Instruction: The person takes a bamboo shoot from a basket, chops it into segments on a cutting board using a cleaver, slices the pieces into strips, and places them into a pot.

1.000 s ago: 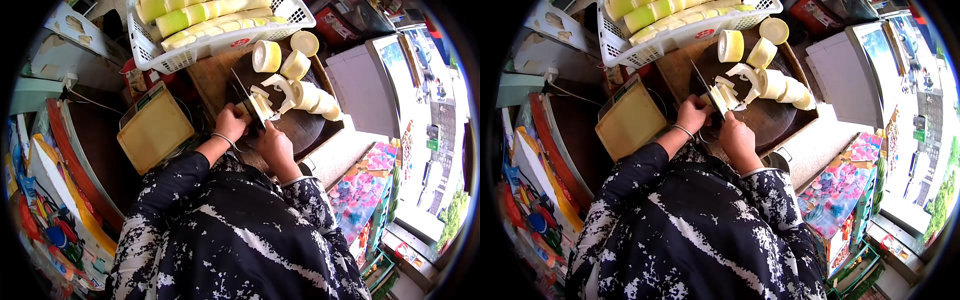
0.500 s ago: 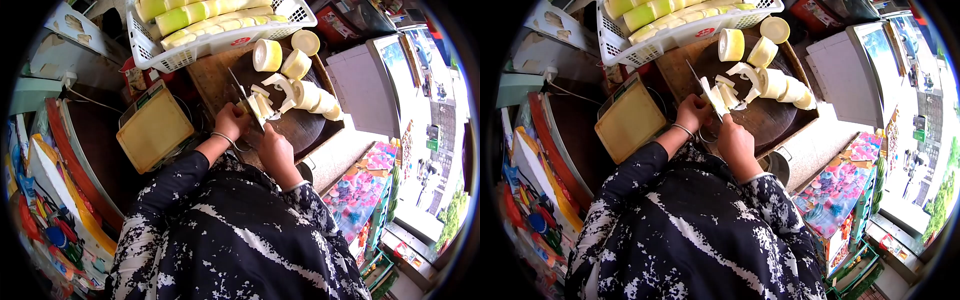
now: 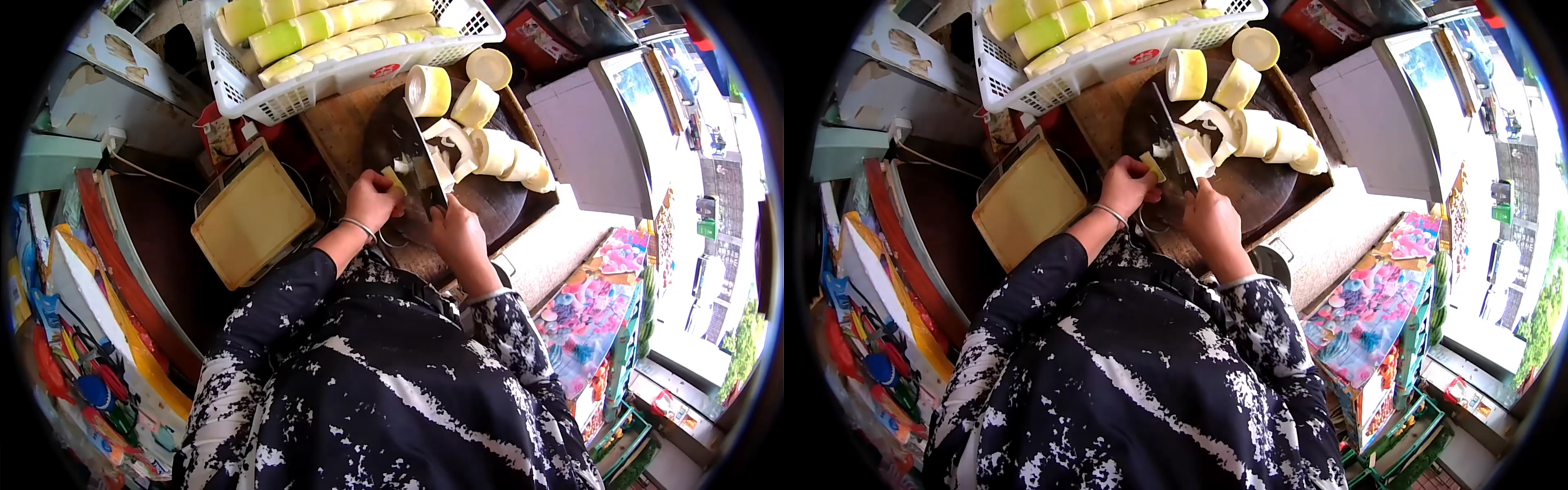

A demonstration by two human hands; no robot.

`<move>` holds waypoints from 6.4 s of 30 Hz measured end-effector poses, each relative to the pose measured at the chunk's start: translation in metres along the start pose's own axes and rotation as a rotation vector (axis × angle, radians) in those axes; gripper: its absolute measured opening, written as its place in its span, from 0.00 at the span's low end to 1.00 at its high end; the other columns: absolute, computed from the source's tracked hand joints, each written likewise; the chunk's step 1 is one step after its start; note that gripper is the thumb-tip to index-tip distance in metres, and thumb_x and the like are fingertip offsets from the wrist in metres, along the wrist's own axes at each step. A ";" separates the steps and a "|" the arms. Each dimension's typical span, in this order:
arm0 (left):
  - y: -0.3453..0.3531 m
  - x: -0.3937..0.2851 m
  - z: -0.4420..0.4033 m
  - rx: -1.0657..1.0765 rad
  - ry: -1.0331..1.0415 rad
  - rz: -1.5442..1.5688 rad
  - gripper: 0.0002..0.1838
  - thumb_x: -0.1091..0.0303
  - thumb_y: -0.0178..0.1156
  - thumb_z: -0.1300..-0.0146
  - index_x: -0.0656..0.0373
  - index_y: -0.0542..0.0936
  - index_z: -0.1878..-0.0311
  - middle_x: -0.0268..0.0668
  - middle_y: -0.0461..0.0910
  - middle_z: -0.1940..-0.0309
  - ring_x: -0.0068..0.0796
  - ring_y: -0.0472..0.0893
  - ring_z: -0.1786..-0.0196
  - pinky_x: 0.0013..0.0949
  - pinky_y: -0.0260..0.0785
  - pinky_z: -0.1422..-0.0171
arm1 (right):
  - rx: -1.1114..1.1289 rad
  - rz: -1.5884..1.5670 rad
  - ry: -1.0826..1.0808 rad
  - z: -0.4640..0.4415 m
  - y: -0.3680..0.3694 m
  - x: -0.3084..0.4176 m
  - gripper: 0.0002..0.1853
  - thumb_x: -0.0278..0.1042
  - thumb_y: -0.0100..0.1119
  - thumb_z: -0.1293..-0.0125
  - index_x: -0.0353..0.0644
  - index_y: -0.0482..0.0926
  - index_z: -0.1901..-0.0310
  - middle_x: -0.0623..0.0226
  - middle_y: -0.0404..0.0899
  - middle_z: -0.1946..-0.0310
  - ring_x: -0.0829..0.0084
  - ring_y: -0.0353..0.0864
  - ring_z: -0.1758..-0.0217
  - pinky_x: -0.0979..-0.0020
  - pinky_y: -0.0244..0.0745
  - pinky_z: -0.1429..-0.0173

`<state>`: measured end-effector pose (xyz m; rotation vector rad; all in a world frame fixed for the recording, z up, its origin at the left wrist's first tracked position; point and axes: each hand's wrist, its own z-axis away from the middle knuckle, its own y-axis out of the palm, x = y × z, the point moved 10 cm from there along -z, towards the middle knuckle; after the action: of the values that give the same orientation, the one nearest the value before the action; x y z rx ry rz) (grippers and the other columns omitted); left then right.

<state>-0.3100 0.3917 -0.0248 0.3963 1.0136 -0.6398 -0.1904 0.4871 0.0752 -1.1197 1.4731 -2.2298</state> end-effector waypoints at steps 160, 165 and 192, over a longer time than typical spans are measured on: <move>-0.025 -0.003 0.006 -0.180 0.145 -0.247 0.07 0.72 0.61 0.47 0.65 0.78 0.77 0.36 0.79 0.84 0.19 0.77 0.81 0.24 0.69 0.77 | 0.115 0.052 -0.062 0.013 0.026 0.030 0.07 0.36 0.48 0.38 0.41 0.69 0.65 0.49 0.78 0.79 0.48 0.79 0.73 0.51 0.72 0.68; -0.028 0.001 0.007 -0.194 0.108 -0.168 0.08 0.71 0.61 0.47 0.65 0.78 0.78 0.36 0.79 0.84 0.20 0.78 0.81 0.25 0.69 0.77 | 0.122 0.090 -0.047 0.005 0.032 0.029 0.07 0.35 0.49 0.38 0.41 0.69 0.65 0.50 0.78 0.79 0.49 0.79 0.72 0.52 0.73 0.68; 0.015 -0.103 0.029 -0.173 1.024 -0.697 0.09 0.69 0.64 0.54 0.56 0.76 0.68 0.36 0.73 0.70 0.37 0.74 0.63 0.36 0.67 0.57 | -0.069 0.013 0.253 0.066 -0.040 -0.048 0.08 0.39 0.50 0.37 0.43 0.70 0.63 0.49 0.77 0.79 0.47 0.77 0.73 0.50 0.71 0.68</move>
<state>-0.3202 0.4177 0.0799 0.1912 2.2214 -0.9831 -0.1034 0.4887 0.1006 -0.8684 1.6593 -2.3999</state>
